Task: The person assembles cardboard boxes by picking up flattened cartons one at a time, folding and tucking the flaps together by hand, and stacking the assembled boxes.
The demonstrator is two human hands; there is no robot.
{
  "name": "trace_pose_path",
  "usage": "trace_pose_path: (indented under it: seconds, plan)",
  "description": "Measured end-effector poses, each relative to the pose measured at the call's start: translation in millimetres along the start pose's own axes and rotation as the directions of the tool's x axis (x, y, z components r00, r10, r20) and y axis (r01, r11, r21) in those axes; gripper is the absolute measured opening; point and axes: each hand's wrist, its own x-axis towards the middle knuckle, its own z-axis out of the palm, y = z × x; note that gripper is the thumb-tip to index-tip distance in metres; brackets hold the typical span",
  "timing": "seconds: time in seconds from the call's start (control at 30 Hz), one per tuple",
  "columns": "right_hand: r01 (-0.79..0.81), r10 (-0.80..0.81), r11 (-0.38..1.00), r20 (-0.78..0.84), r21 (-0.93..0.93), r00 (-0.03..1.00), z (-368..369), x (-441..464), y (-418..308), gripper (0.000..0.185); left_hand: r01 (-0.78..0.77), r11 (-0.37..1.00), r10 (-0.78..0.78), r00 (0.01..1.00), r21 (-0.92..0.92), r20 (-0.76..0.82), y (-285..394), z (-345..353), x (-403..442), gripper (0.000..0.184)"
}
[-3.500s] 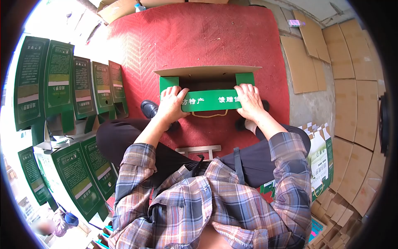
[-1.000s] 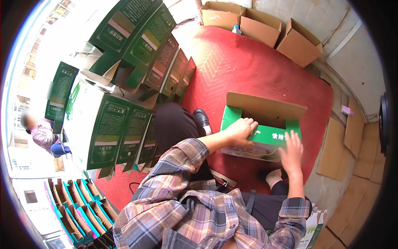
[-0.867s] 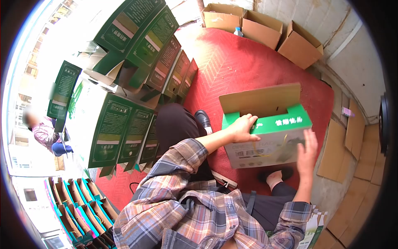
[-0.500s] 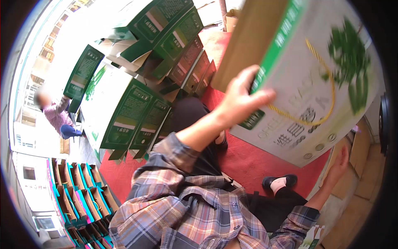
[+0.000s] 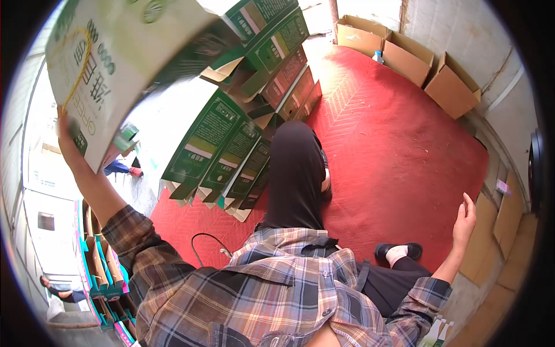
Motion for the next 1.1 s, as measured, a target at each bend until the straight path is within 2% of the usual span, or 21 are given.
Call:
trace_pose_path:
  seconds: [0.03,0.1,0.13,0.17,0.23,0.27,0.3,0.33,0.43,0.67,0.77,0.87,0.9,0.97,1.03,1.1]
  plan:
    - [-0.005,0.006,0.999,0.019,-0.037,1.0,1.2,-0.6,-2.3,0.032,-0.004,1.0,0.004,1.0,0.004,-0.006,-7.6,-29.9,9.3,0.047]
    - [0.005,-0.003,0.999,0.039,-0.054,0.999,2.3,-2.2,-5.8,0.032,0.101,0.982,-0.087,0.992,-0.158,0.091,-28.0,-77.6,23.8,0.049]
    - [0.012,-0.008,0.997,0.053,-0.075,0.999,2.8,-2.4,-6.8,0.032,-0.016,0.999,0.016,1.0,-0.045,-0.006,-48.6,-110.6,40.4,0.049]
    - [0.013,-0.009,0.997,0.052,-0.074,0.999,3.2,-2.3,-6.7,0.032,0.182,0.961,-0.173,0.983,-0.206,0.061,-58.4,-120.4,40.0,0.048]
    - [0.039,-0.029,0.991,0.077,-0.125,0.997,4.1,-1.9,-4.7,0.032,0.086,0.995,-0.085,0.996,0.047,-0.037,-124.5,-181.6,69.9,0.049]
    - [0.036,-0.027,0.991,0.076,-0.126,0.997,5.9,-1.8,-2.3,0.032,0.331,0.929,-0.321,0.944,-0.169,0.08,-157.0,-221.1,90.4,0.043]
    - [0.018,-0.009,0.995,0.091,-0.101,0.996,7.7,-2.1,0.8,0.032,0.563,0.754,-0.507,0.827,-0.339,0.244,-176.9,-243.2,103.0,0.037]
    - [-0.001,0.009,0.997,0.106,-0.079,0.994,8.2,-2.4,2.0,0.033,0.591,0.763,-0.5,0.797,-0.264,0.338,-184.4,-226.3,88.3,0.038]
    - [-0.034,0.047,0.995,0.132,-0.096,0.99,8.0,-5.3,-3.4,0.033,0.547,0.808,-0.51,0.835,-0.218,0.207,-195.8,-199.2,79.2,0.037]
    - [-0.012,0.022,0.998,0.137,-0.069,0.99,9.4,-5.1,-9.9,0.034,0.451,0.883,-0.435,0.89,-0.131,0.135,-195.1,-196.7,82.1,0.035]
    - [-0.027,0.041,0.995,0.141,-0.098,0.989,8.9,-7.2,-15.0,0.033,0.402,0.916,-0.399,0.913,-0.018,0.088,-198.5,-197.9,82.1,0.035]
    - [-0.014,0.03,0.993,0.137,-0.116,0.99,8.1,-9.6,-17.8,0.033,0.298,0.932,-0.305,0.952,0.207,-0.001,-199.9,-211.4,76.2,0.034]
    - [-0.032,0.049,0.991,0.124,-0.131,0.991,7.5,-9.1,-14.9,0.033,0.259,0.914,-0.264,0.964,0.313,-0.027,-199.7,-221.3,76.9,0.034]
    - [0.064,-0.042,0.987,0.143,-0.149,0.989,8.2,-6.0,-0.6,0.033,0.165,0.829,-0.158,0.986,0.535,-0.058,-196.6,-245.1,81.2,0.034]
    - [0.057,-0.045,0.995,0.134,-0.088,0.99,10.3,-7.5,1.6,0.033,0.03,0.676,0.001,0.999,0.737,-0.042,-181.4,-271.8,92.4,0.033]
    - [0.044,-0.035,0.996,0.114,-0.08,0.993,10.7,-9.7,-2.3,0.033,-0.136,0.493,0.224,0.974,0.859,0.026,-157.3,-281.1,109.9,0.033]
